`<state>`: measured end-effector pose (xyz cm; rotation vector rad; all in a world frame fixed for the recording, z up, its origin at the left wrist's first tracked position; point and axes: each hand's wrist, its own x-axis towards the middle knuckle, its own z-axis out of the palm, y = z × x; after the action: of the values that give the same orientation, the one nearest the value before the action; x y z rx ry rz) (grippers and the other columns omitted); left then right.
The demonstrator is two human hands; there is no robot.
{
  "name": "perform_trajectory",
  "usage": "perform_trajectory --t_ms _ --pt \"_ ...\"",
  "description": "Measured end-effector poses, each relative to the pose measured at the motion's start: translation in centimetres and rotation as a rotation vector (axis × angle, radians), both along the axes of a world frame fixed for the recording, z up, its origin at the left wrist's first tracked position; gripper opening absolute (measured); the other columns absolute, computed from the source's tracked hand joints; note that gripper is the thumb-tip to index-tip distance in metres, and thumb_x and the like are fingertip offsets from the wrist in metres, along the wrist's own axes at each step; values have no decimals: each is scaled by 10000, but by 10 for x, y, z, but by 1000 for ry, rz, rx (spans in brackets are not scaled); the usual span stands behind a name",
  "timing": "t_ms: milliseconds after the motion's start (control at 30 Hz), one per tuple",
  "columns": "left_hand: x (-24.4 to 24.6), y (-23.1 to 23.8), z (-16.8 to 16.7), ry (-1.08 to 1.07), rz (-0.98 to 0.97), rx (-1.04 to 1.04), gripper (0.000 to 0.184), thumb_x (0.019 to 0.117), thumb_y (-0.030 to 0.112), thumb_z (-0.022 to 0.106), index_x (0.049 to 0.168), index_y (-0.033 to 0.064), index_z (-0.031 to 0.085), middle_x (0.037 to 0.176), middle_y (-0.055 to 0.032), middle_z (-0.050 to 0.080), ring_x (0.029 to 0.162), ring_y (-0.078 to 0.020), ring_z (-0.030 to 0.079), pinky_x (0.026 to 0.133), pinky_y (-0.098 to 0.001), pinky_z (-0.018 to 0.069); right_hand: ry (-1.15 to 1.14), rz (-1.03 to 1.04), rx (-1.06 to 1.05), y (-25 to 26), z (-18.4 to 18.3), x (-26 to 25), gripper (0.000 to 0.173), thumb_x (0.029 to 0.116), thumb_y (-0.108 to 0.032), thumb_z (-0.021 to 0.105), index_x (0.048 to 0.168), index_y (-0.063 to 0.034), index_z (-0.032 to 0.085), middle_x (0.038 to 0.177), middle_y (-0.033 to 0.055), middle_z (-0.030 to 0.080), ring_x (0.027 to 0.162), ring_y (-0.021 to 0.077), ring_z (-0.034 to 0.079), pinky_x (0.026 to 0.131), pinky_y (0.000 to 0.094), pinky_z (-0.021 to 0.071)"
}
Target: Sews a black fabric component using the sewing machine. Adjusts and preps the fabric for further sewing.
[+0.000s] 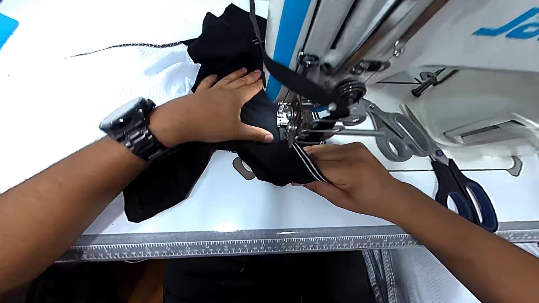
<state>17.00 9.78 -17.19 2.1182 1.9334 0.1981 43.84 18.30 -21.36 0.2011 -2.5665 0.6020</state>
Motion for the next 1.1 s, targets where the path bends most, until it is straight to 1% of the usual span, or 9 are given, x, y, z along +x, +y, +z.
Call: perform_trajectory --t_ms 67,100,200,267,333,433,667,933,1100 --pt "-9 -18 -15 -8 -272 341 632 1000 612 422 1294 117 681 1431 -125 601 1416 -347 475 1145 -650 338 28 15 78 1 -2 -1 191 972 -133 609 907 -44 764 969 55 773 1079 156 722 1065 322 532" --pt "-8 -32 -18 -29 -417 420 599 1037 579 350 1207 146 728 1414 -88 618 1420 -316 475 1178 -649 303 39 22 141 -2 -2 0 179 976 -121 610 916 -53 764 1001 59 771 1110 174 714 1072 342 532" --pt "20 -75 -30 -96 -667 471 549 1063 468 322 852 137 707 1136 -65 729 1282 -264 606 1197 -584 344 37 57 323 -17 -2 5 182 1029 -72 565 1014 -61 746 1088 81 767 1162 236 703 1070 412 546" --pt "37 -89 -27 -45 -647 503 537 1083 427 283 770 146 618 773 -2 646 863 -175 675 845 -392 557 36 75 385 -22 -2 10 201 1042 -46 527 1052 -57 728 1115 88 767 1170 245 703 1064 401 550" --pt "44 -88 -26 30 -548 497 573 1100 475 252 886 114 644 650 6 534 575 -146 554 499 -301 436 38 78 374 -21 -4 16 197 1043 -42 532 1057 -49 728 1124 88 768 1171 237 704 1062 384 551" --pt "42 -82 -33 100 -431 437 657 1075 553 235 1267 143 711 808 -7 563 553 -128 521 420 -278 380 38 77 315 -17 -5 22 178 1038 -48 555 1039 -53 733 1126 67 769 1168 216 705 1069 371 552" --pt "40 -86 -44 79 -352 390 699 1056 625 190 1367 227 673 1394 -118 617 972 -234 671 709 -376 540 46 48 252 -12 -7 24 161 1028 -33 566 1020 -46 726 1094 70 767 1165 210 703 1075 385 549" --pt "7 -47 -42 29 -418 358 707 1012 697 245 1406 271 648 1430 -144 575 1061 -282 639 797 -443 526 22 -133 265 -3 -4 5 195 992 -20 571 1040 -21 759 1104 105 770 1142 233 712 1070 373 533" --pt "-9 -24 -44 44 -432 367 694 1011 706 245 1406 298 644 1444 -133 562 1143 -293 621 865 -466 528 -9 -320 329 0 -10 0 241 994 -80 548 1060 -60 778 1040 108 778 913 217 738 767 336 576"
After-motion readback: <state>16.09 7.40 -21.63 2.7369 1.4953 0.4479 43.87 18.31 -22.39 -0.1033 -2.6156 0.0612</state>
